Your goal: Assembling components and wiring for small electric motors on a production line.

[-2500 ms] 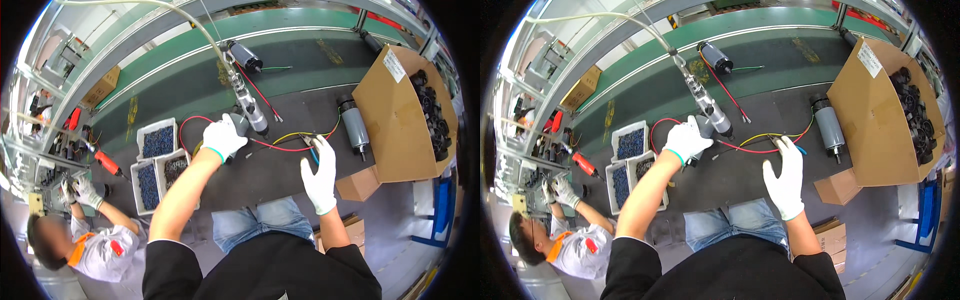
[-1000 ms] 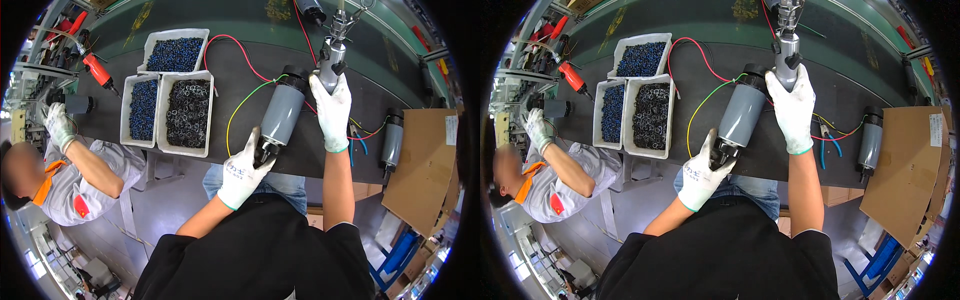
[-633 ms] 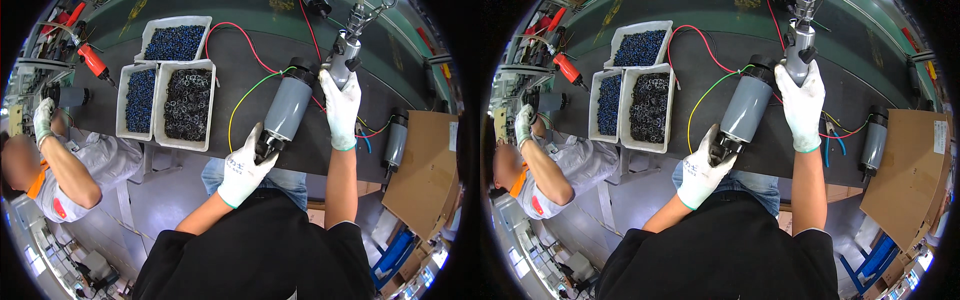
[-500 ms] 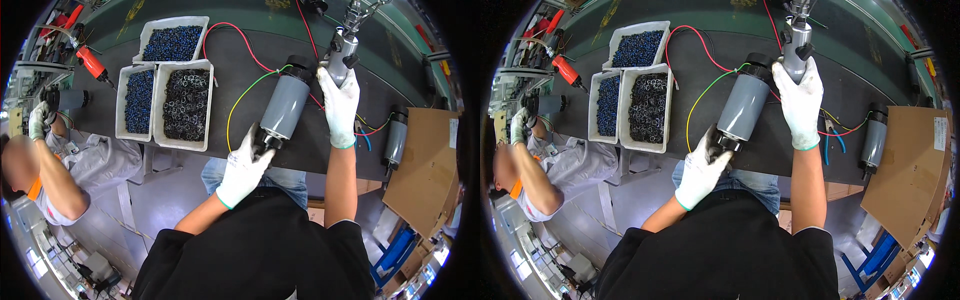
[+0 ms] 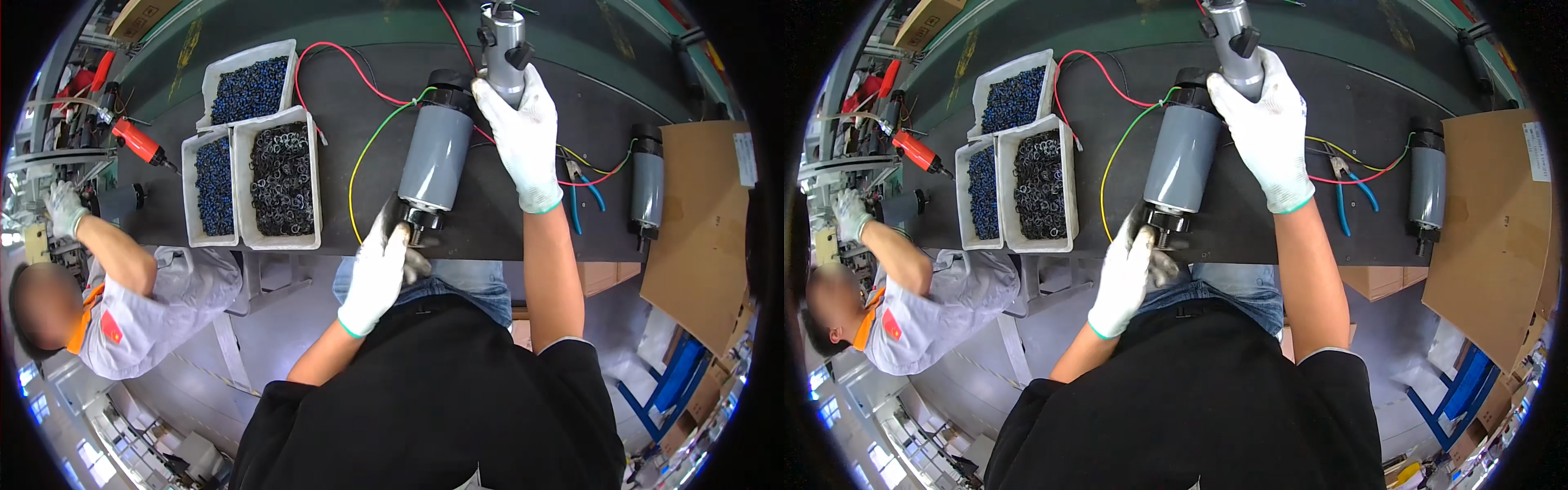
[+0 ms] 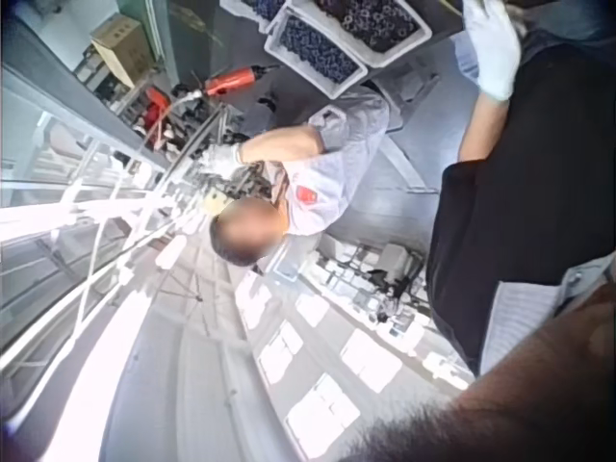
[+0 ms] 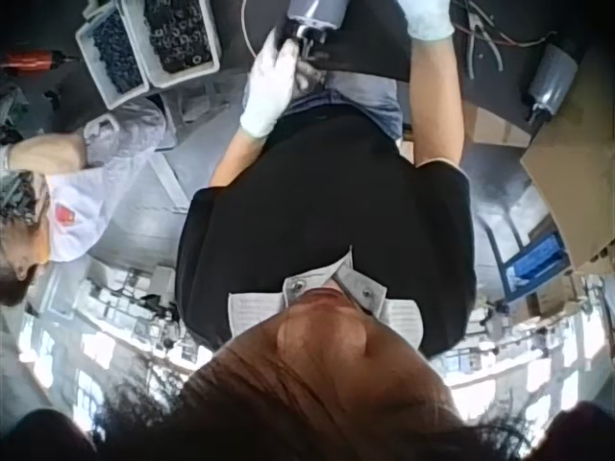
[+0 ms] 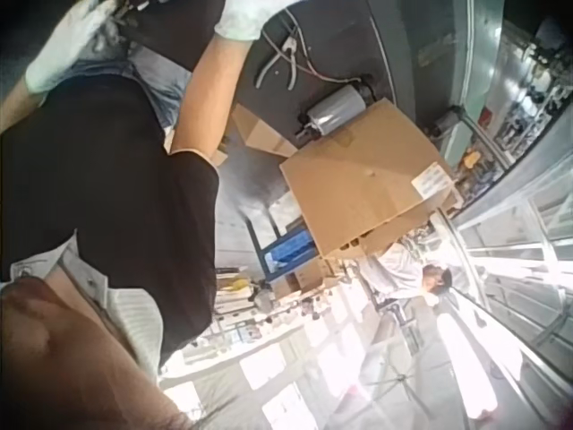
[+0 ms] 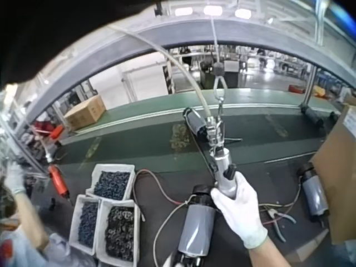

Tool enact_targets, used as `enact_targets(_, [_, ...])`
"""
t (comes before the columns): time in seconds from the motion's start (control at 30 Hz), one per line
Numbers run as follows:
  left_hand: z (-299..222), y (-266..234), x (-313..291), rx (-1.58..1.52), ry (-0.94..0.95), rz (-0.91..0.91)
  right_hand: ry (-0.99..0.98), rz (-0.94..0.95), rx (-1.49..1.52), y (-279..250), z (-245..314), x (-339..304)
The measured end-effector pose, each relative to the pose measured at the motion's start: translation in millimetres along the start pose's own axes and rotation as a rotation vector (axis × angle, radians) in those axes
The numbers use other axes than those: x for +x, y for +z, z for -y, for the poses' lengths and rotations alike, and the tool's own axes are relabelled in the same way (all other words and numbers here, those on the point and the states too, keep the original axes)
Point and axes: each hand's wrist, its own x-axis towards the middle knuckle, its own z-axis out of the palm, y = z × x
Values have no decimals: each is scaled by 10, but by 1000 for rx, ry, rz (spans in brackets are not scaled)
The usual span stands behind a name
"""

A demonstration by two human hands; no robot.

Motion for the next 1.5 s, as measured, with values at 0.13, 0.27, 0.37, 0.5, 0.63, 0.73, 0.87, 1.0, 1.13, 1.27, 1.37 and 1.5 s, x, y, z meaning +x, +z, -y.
enact_targets(0.13, [-309,-39,234,832,482,-284,-33,-45,-252,-5,236,65])
enact_targets(0.27, [-859,333,637,1148,158,-121,13,68,-343,34,390,121])
enact_targets(0.37, [-1035,429,961,1110,4,27,-132,14,-496,-46,308,136])
enact_targets(0.5, [-751,22,1280,875,366,-38,-78,7,-333,-96,275,57])
enact_targets(0.63, [-1009,-375,1443,-63,-44,269,-41,-21,-236,-175,275,124])
enact_targets(0.73, [-1469,-700,1694,-228,118,132,-8,-36,-213,-240,283,65])
enact_targets(0.87, [-2246,-1338,2626,-199,112,93,10,-84,-148,-335,270,122])
enact_targets(1.0, [-2559,-2364,3812,377,236,-306,22,-155,-96,-267,382,100])
enact_targets(1.13, [-2336,-3412,4666,1188,51,-665,140,-90,-154,-253,395,162])
enact_targets(1.27, [-1891,-3783,4911,1336,-248,-808,169,-81,-133,-281,311,195])
enact_targets(1.37, [-1891,-3853,5252,1719,117,-767,98,-30,-126,-266,275,225])
enact_targets(1.5, [-2361,-1423,4800,1702,782,-335,168,-197,-39,-245,319,195])
